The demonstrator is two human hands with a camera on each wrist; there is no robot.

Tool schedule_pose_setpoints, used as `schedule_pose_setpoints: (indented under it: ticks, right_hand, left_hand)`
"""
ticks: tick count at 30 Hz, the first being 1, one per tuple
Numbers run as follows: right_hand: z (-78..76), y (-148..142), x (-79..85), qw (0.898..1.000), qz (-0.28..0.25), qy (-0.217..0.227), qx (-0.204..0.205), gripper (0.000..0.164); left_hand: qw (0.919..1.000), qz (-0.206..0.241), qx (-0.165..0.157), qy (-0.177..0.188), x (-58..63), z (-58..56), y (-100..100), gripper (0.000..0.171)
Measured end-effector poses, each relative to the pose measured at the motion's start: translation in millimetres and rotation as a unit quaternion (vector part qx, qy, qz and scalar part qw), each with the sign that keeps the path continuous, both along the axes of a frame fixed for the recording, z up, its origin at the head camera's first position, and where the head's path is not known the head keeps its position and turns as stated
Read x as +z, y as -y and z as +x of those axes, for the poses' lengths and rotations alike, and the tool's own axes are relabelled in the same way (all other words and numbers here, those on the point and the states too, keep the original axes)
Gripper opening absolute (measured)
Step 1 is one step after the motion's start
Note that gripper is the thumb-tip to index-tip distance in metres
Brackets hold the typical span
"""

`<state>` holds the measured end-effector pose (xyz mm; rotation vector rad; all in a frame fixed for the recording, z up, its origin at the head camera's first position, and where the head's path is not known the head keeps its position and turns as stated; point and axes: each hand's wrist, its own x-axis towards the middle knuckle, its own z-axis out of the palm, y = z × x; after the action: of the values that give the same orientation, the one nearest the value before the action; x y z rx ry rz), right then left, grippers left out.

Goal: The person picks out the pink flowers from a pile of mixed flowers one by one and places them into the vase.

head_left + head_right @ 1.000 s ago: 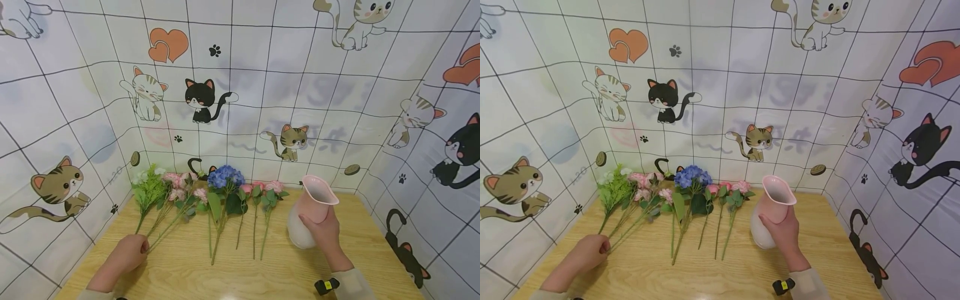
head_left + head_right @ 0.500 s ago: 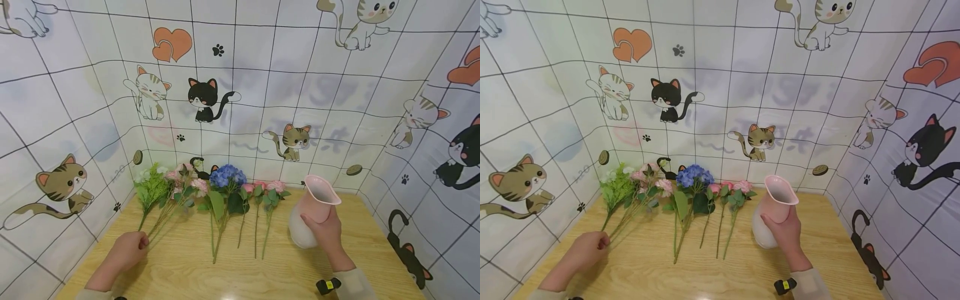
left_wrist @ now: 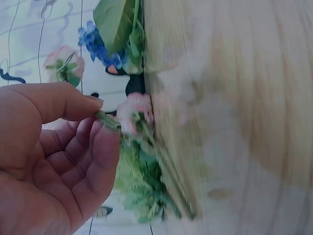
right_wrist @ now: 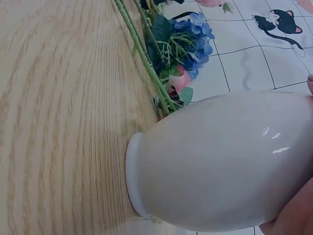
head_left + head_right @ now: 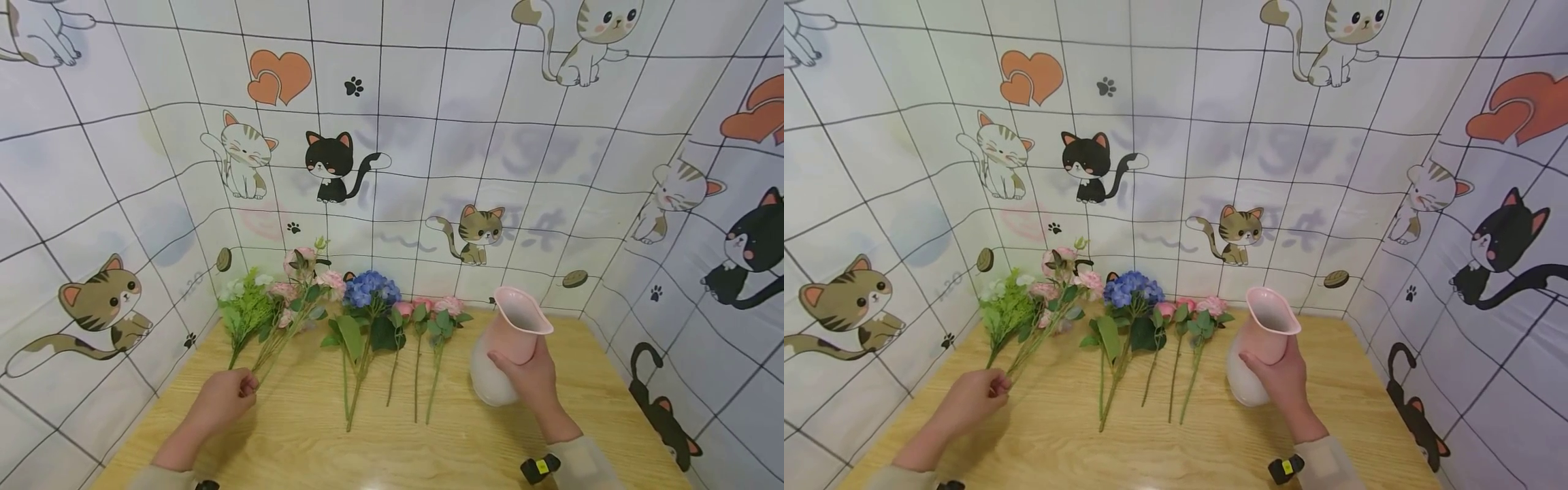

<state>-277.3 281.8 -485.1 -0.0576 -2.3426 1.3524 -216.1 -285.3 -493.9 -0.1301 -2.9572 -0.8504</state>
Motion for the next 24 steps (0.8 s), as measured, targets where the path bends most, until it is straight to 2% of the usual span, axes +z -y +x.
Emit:
schedule_pose_setpoints:
  ticks: [5, 8, 12, 17, 24]
  right_hand:
    - [3.2, -2, 2.5, 1.000, 0.011, 0.000, 0.006, 0.094]
    - [5.9, -5, 1.9, 1.000, 0.014, -0.009, 0.010, 0.098]
    - [13.9, -13, 2.0, 1.000, 0.013, -0.013, 0.010, 0.102]
    - [25.6, -15, 7.6, 1.000, -0.006, -0.009, 0.010, 0.101]
    - [42.5, -7, 19.2, 0.997, -0.036, -0.055, -0.031, 0.100]
  left_hand:
    - [0.9995, 0.019, -0.017, -0.019, -1.0, -5.7, -19, 0.008]
    - [0.9991, 0.029, -0.024, -0.019, -2.1, -9.1, -32, 0.008]
    - [0.9985, 0.042, -0.032, -0.013, 0.2, -10.2, -50, 0.008]
    - [0.9979, 0.050, -0.033, -0.026, 4.4, -11.4, -65, 0.009]
    - [0.9934, 0.104, -0.046, -0.019, 6.4, -17.5, -88, 0.008]
